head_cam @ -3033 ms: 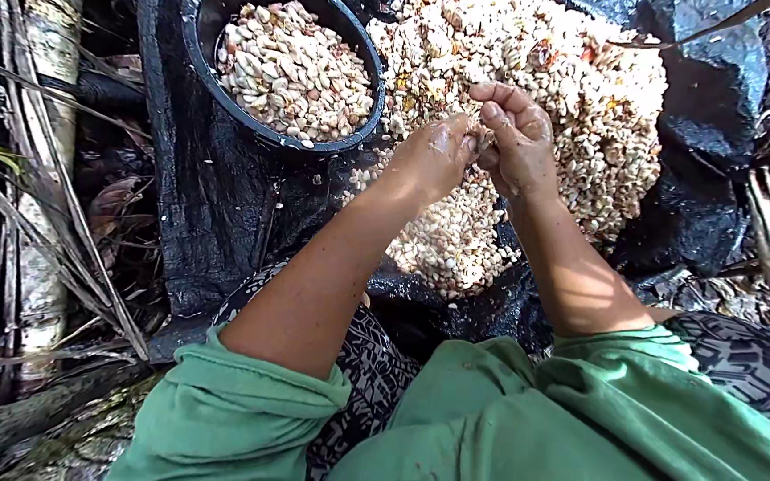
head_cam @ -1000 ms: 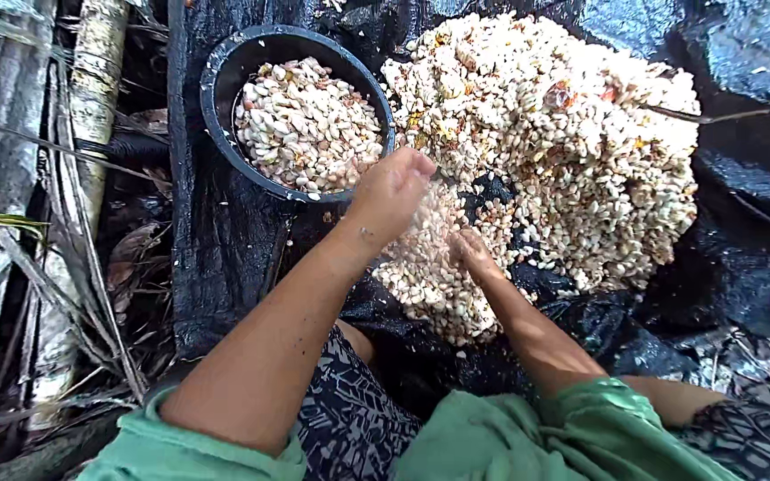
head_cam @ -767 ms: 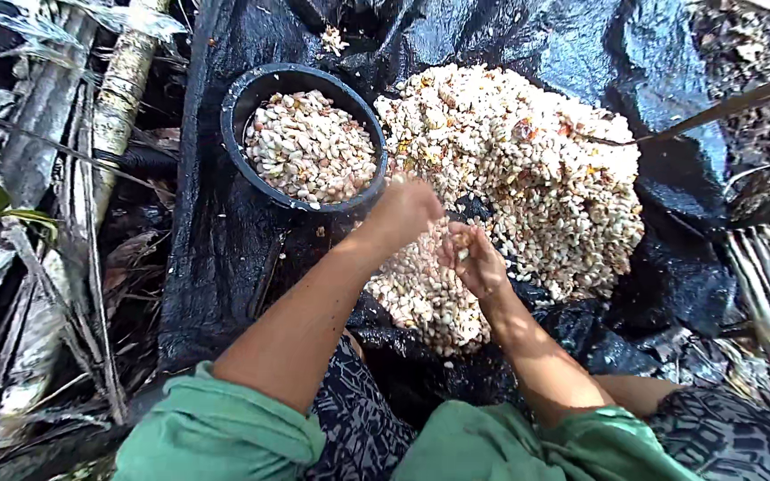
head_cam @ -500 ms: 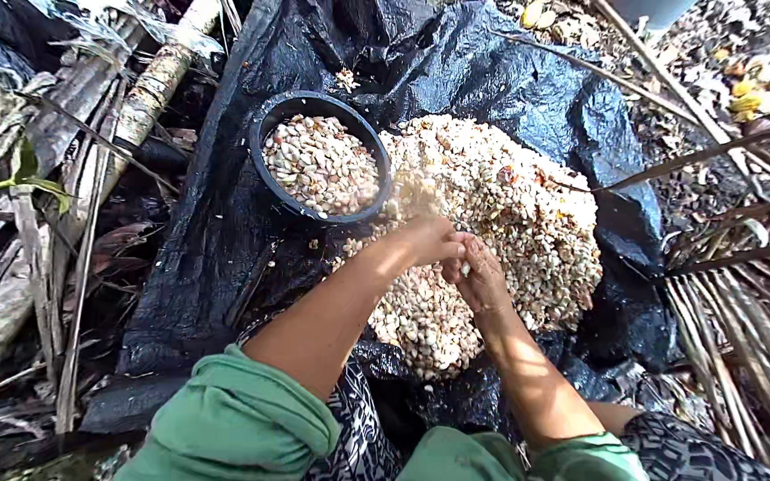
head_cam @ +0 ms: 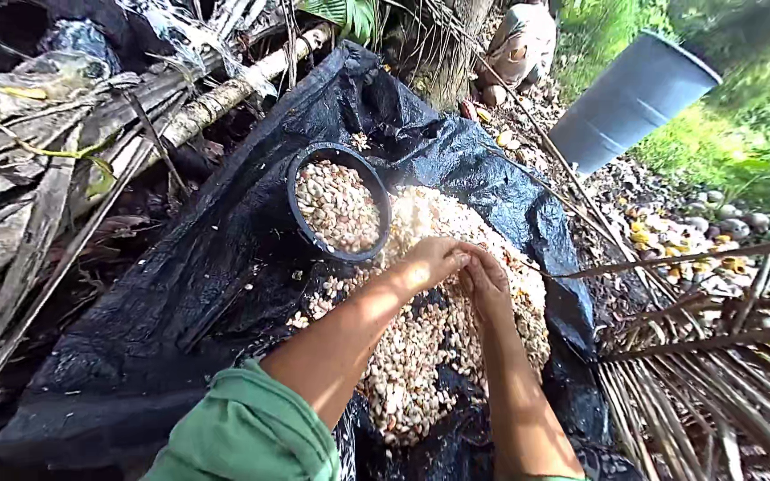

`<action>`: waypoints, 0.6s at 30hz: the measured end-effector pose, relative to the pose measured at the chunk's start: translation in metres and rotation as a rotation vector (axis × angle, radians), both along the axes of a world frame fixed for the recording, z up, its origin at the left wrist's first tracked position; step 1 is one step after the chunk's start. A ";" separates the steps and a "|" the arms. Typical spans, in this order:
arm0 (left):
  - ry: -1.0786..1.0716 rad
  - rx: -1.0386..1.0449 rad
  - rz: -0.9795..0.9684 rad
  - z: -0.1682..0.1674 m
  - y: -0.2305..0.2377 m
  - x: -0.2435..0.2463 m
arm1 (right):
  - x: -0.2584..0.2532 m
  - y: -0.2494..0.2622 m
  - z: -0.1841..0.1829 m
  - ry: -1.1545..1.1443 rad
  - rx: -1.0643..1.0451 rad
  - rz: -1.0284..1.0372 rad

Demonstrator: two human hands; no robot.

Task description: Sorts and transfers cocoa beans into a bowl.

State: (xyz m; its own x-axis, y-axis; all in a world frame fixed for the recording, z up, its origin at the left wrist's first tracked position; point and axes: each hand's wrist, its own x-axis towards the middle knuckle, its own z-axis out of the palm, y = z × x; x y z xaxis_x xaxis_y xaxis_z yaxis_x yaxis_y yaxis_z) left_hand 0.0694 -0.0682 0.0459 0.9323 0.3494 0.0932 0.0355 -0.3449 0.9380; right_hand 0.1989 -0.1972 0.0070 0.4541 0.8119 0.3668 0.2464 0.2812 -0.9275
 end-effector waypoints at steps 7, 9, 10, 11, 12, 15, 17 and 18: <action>0.031 0.252 0.106 -0.003 -0.024 -0.005 | -0.015 -0.005 0.039 -0.407 -0.432 -0.151; 0.076 0.236 0.103 -0.005 -0.024 -0.014 | -0.023 0.001 0.032 -0.398 -0.449 -0.151; 0.105 0.217 0.099 -0.003 -0.022 -0.018 | -0.027 0.003 0.029 -0.389 -0.450 -0.152; 0.125 0.195 0.101 -0.002 -0.023 -0.023 | -0.033 0.004 0.028 -0.377 -0.448 -0.158; 0.135 0.176 0.103 0.001 -0.024 -0.028 | -0.039 0.004 0.029 -0.367 -0.443 -0.171; 0.136 0.163 0.098 0.005 -0.027 -0.037 | -0.051 0.002 0.036 -0.392 -0.430 -0.187; 0.148 0.196 0.108 0.005 -0.030 -0.041 | -0.055 0.000 0.041 -0.429 -0.458 -0.174; 0.156 0.226 0.110 0.004 -0.032 -0.043 | -0.057 -0.001 0.041 -0.423 -0.474 -0.170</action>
